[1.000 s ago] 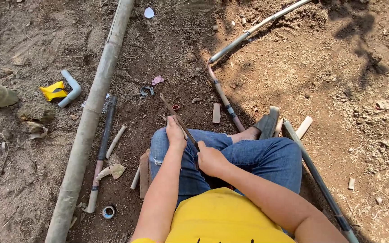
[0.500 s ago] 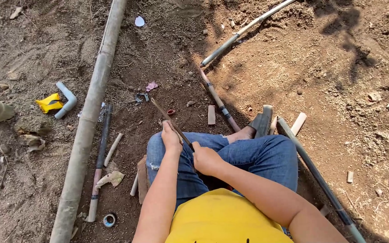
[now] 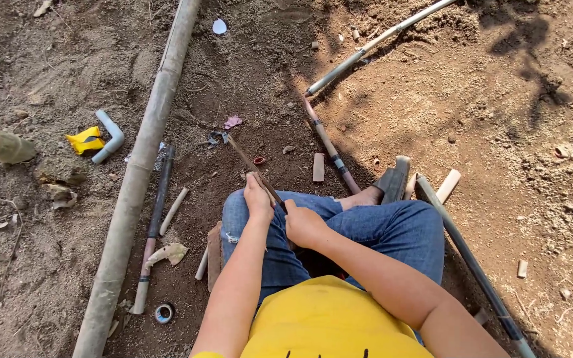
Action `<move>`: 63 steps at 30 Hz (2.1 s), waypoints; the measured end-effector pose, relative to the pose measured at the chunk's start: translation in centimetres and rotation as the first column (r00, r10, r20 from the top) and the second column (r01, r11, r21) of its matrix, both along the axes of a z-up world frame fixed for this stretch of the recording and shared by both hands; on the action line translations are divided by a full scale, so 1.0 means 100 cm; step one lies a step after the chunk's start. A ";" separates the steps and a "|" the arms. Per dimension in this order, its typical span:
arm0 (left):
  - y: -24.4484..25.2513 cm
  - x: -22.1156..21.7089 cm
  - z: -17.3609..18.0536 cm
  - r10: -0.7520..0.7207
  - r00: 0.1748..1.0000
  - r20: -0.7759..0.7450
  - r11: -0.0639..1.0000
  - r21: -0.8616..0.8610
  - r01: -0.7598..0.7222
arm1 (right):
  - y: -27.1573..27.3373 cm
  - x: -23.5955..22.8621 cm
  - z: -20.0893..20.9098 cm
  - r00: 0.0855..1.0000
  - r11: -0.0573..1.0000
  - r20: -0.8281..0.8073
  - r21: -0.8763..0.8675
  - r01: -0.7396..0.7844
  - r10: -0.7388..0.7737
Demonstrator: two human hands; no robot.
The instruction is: Sanding the end of a PVC pipe using sandpaper to prepare it for connection.
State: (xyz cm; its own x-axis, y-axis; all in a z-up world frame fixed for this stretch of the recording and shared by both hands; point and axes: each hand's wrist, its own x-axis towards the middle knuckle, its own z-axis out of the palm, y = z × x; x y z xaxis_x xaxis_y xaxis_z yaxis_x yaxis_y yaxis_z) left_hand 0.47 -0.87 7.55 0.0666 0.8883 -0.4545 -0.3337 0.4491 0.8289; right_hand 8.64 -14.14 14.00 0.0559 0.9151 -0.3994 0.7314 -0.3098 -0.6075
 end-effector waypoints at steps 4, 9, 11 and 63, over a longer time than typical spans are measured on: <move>0.002 -0.001 -0.007 -0.044 0.998 -0.039 0.997 -0.059 0.042 | -0.037 -0.002 0.023 0.998 0.999 0.057 0.001 0.038 -0.038; -0.026 0.044 -0.017 -0.227 0.953 -0.199 0.973 -0.002 0.232 | -0.098 0.024 0.057 0.977 0.975 -0.049 0.076 0.210 -0.207; -0.020 0.076 -0.015 -0.330 0.917 -0.223 0.938 0.032 0.346 | -0.110 0.026 0.079 0.951 0.942 0.005 0.138 0.304 -0.308; -0.076 0.065 0.302 -0.483 0.875 0.036 0.672 0.656 0.344 | -0.127 0.050 0.253 0.949 0.816 -0.134 0.485 0.315 -0.286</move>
